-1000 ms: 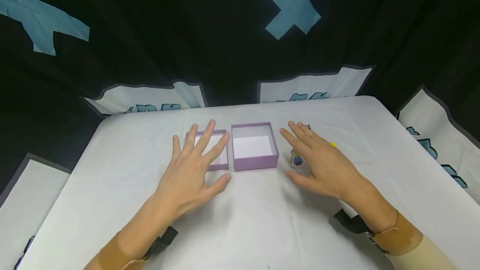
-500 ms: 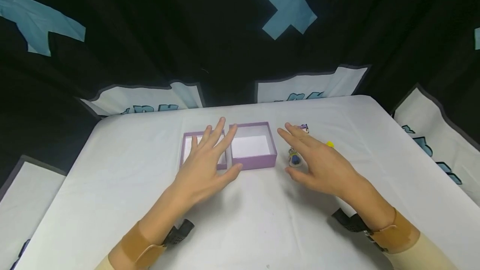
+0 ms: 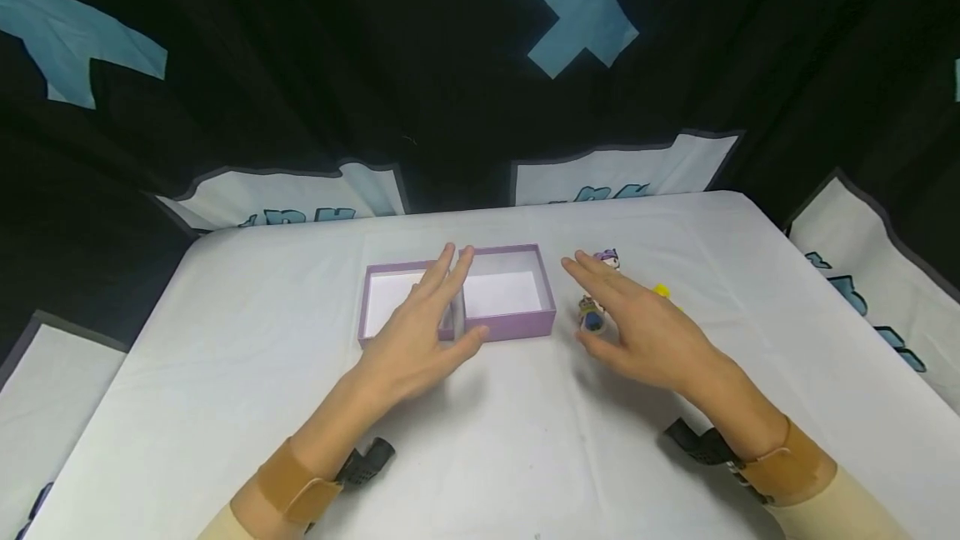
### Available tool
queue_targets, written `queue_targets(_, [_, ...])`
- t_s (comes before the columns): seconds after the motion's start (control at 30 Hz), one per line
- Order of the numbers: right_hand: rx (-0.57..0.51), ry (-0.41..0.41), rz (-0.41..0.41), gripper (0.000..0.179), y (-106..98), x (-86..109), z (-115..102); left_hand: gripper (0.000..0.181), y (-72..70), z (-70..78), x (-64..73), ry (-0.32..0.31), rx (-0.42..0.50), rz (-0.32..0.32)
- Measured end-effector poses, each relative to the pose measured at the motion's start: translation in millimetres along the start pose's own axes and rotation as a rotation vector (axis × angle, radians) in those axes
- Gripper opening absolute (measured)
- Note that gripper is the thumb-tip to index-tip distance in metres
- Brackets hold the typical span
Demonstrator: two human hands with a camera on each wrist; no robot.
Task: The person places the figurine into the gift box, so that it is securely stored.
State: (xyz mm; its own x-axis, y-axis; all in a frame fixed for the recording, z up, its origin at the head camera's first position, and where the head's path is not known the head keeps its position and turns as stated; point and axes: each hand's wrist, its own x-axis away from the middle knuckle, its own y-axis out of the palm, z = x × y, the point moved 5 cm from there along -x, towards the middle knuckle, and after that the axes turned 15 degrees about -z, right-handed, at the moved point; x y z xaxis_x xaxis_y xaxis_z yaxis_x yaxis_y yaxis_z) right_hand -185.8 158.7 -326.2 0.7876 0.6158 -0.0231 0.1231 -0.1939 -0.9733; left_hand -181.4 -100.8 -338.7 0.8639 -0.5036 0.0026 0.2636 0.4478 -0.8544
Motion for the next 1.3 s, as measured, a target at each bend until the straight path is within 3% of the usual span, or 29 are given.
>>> queue_targets(0.43, [-0.037, 0.049, -0.026, 0.082, 9.3, 3.1, 19.8, 0.085, 6.4, -16.4, -6.6, 0.016, 0.184, -0.033])
queue_targets(0.73, [-0.083, 0.097, -0.064, 0.075, 15.6, 5.7, 29.4, 0.086, 14.5, -26.8, -13.1, 0.004, 0.390, -0.099])
queue_targets(0.97, [-0.133, 0.093, -0.113, 0.064, 19.9, 4.2, 32.6, 0.075, 13.1, -28.3, -15.9, 0.019, 0.328, -0.099])
queue_targets(1.3, [-0.174, 0.092, -0.137, 0.059, 27.0, -4.1, 37.8, 0.059, 13.6, -33.8, -22.2, 0.043, 0.388, -0.058])
